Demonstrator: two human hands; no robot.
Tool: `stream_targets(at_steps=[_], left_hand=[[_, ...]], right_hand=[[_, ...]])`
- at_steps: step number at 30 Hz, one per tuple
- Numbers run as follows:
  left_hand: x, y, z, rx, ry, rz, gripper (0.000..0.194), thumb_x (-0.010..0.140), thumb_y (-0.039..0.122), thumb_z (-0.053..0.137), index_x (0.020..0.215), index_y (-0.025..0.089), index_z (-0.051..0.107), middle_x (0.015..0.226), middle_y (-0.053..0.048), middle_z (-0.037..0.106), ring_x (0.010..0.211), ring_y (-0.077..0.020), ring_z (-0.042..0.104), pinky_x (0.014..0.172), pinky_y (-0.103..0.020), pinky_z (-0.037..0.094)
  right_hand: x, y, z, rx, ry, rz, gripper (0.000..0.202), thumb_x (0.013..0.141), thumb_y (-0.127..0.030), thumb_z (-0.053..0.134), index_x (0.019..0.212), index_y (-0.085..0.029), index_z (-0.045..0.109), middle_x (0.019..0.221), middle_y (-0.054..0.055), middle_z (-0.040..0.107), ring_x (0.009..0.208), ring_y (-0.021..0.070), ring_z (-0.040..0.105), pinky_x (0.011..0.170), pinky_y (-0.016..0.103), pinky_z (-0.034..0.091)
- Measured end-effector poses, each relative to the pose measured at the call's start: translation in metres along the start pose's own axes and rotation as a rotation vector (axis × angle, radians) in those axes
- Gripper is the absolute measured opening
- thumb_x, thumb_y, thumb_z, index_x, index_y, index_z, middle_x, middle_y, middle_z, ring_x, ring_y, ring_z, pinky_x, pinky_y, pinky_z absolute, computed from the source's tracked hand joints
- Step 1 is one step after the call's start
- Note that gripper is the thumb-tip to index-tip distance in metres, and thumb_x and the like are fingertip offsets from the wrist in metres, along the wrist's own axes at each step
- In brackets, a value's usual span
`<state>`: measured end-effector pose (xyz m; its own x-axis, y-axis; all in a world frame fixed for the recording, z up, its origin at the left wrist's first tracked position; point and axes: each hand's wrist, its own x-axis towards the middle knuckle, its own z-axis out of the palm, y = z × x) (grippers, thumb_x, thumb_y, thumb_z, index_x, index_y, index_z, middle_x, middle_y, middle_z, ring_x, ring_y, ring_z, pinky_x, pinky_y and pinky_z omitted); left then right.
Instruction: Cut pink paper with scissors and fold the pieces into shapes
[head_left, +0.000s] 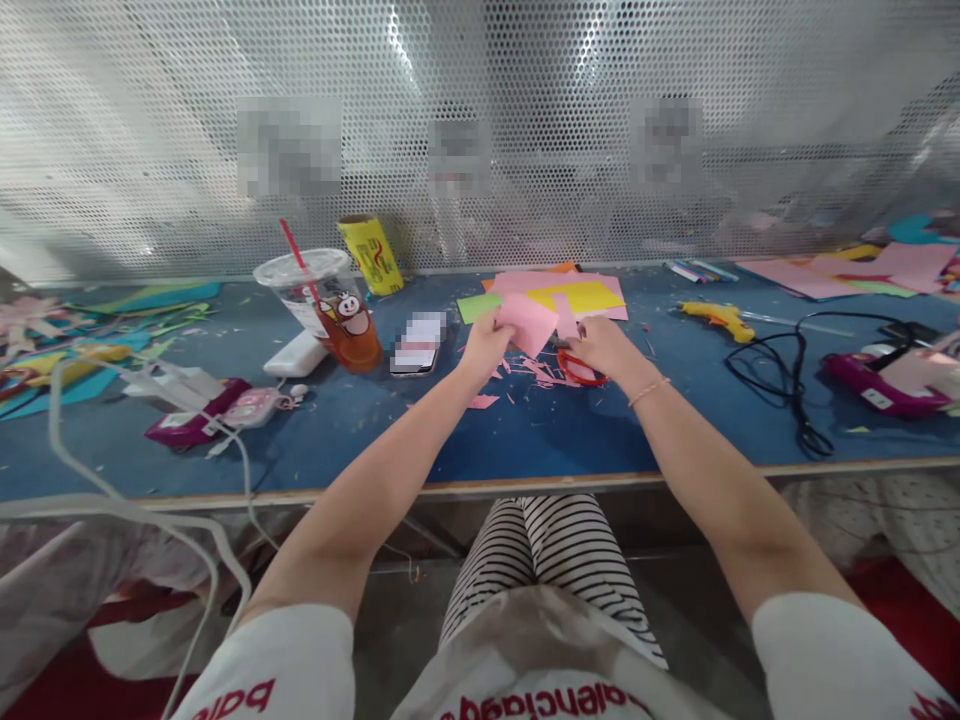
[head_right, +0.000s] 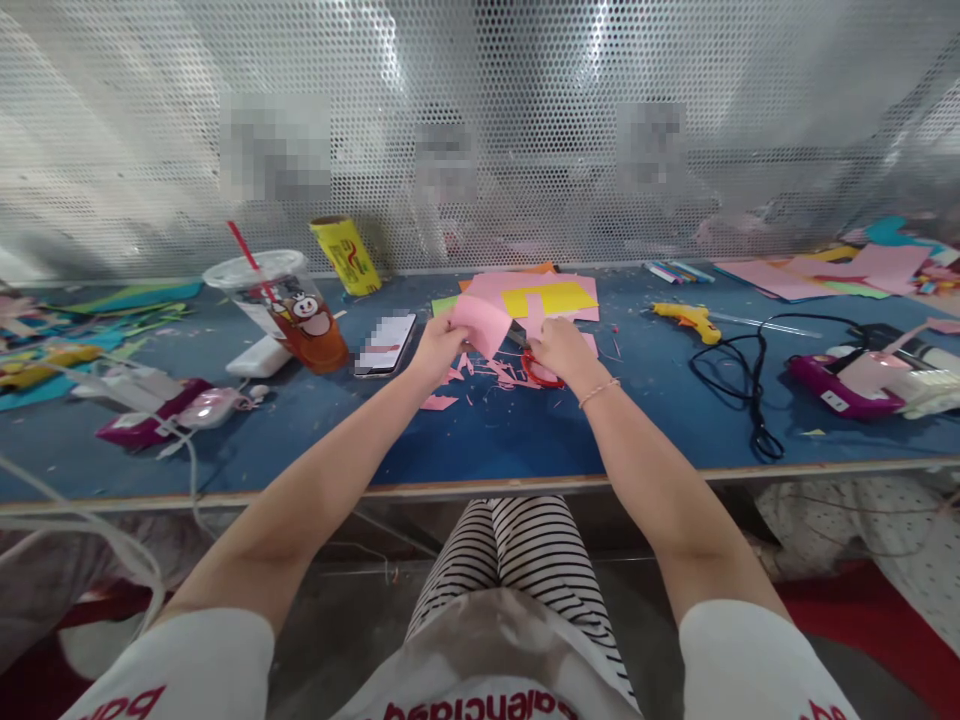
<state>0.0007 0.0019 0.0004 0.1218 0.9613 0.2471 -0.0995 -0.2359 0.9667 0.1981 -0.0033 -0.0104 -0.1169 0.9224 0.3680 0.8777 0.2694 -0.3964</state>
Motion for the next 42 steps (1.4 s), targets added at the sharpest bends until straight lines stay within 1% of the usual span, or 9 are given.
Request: stream_targets(at_steps=[2,6,9,12,18,26,32,37,42], left_hand=[[0.001,-0.005,0.0,0.09,0.004,0.065,0.023,0.06,0.01,0.053,0.08,0.015,0.063,0.071,-0.001,0.064,0.074,-0.0163,0.061,0.07,-0.03,0.051],[0.005,-0.01,-0.002,0.154,0.046,0.143,0.017,0.06,0.01,0.054,0.073,0.016,0.063,0.077,-0.002,0.065,0.078,-0.0154,0.06,0.075,-0.03,0.048],[0.005,-0.009,-0.003,0.057,0.096,0.124,0.017,0.058,0.008,0.053,0.071,0.016,0.061,0.083,-0.001,0.063,0.08,-0.0133,0.059,0.078,-0.03,0.048],[0.001,-0.005,-0.001,-0.139,0.017,0.032,0.017,0.057,0.007,0.052,0.069,0.016,0.059,0.087,0.0,0.061,0.083,-0.0129,0.06,0.082,-0.033,0.049],[-0.002,0.001,0.006,-0.317,0.059,-0.09,0.03,0.058,0.007,0.058,0.086,0.018,0.056,0.085,-0.001,0.064,0.084,-0.0171,0.062,0.08,-0.039,0.052],[-0.005,0.012,0.006,-0.505,-0.049,-0.204,0.029,0.075,0.032,0.055,0.097,0.014,0.059,0.102,-0.011,0.065,0.098,-0.024,0.06,0.087,-0.043,0.05],[-0.011,0.014,0.005,-0.434,-0.275,-0.141,0.035,0.067,0.013,0.054,0.102,0.015,0.059,0.098,-0.007,0.065,0.091,-0.0203,0.062,0.091,-0.05,0.046],[-0.014,0.011,0.004,-0.327,-0.359,-0.095,0.036,0.067,0.011,0.054,0.103,0.02,0.057,0.104,-0.006,0.064,0.095,-0.0212,0.063,0.09,-0.049,0.048],[-0.019,0.012,0.007,-0.249,-0.396,-0.014,0.063,0.063,0.012,0.064,0.119,0.031,0.044,0.121,-0.005,0.057,0.099,-0.0184,0.063,0.089,-0.041,0.049]], right_hand=[[-0.001,-0.002,0.0,0.17,0.055,-0.108,0.019,0.076,-0.025,0.053,0.091,-0.014,0.058,0.096,0.014,0.062,0.085,0.0211,0.058,0.079,0.037,0.046],[-0.005,-0.012,0.002,0.466,0.01,-0.299,0.03,0.074,-0.015,0.05,0.104,-0.021,0.048,0.105,0.008,0.055,0.094,0.0175,0.056,0.076,0.033,0.049],[-0.008,-0.02,0.004,0.441,0.09,-0.395,0.025,0.078,-0.021,0.053,0.102,-0.021,0.047,0.105,0.008,0.052,0.098,0.0191,0.053,0.075,0.033,0.049],[-0.009,-0.024,0.002,0.404,0.14,-0.468,0.009,0.085,-0.028,0.049,0.09,-0.022,0.051,0.097,0.007,0.054,0.093,0.0184,0.053,0.075,0.034,0.048],[-0.009,-0.026,-0.004,0.377,0.121,-0.579,0.004,0.084,-0.021,0.049,0.084,-0.022,0.053,0.095,0.005,0.061,0.092,0.0178,0.055,0.081,0.035,0.046],[-0.009,-0.025,-0.001,0.335,0.102,-0.538,0.004,0.083,-0.02,0.051,0.084,-0.021,0.055,0.093,0.006,0.062,0.092,0.0187,0.056,0.085,0.037,0.044],[-0.008,-0.026,-0.001,0.281,0.146,-0.529,0.004,0.083,-0.022,0.05,0.082,-0.02,0.053,0.086,0.006,0.059,0.085,0.0193,0.053,0.079,0.036,0.044],[-0.007,-0.026,0.002,0.323,0.181,-0.456,0.004,0.082,-0.024,0.05,0.082,-0.02,0.051,0.084,0.005,0.058,0.081,0.0182,0.053,0.075,0.034,0.044],[-0.006,-0.027,0.002,0.417,0.219,-0.318,0.007,0.081,-0.027,0.049,0.082,-0.02,0.05,0.081,0.003,0.056,0.075,0.0165,0.052,0.073,0.033,0.044]])
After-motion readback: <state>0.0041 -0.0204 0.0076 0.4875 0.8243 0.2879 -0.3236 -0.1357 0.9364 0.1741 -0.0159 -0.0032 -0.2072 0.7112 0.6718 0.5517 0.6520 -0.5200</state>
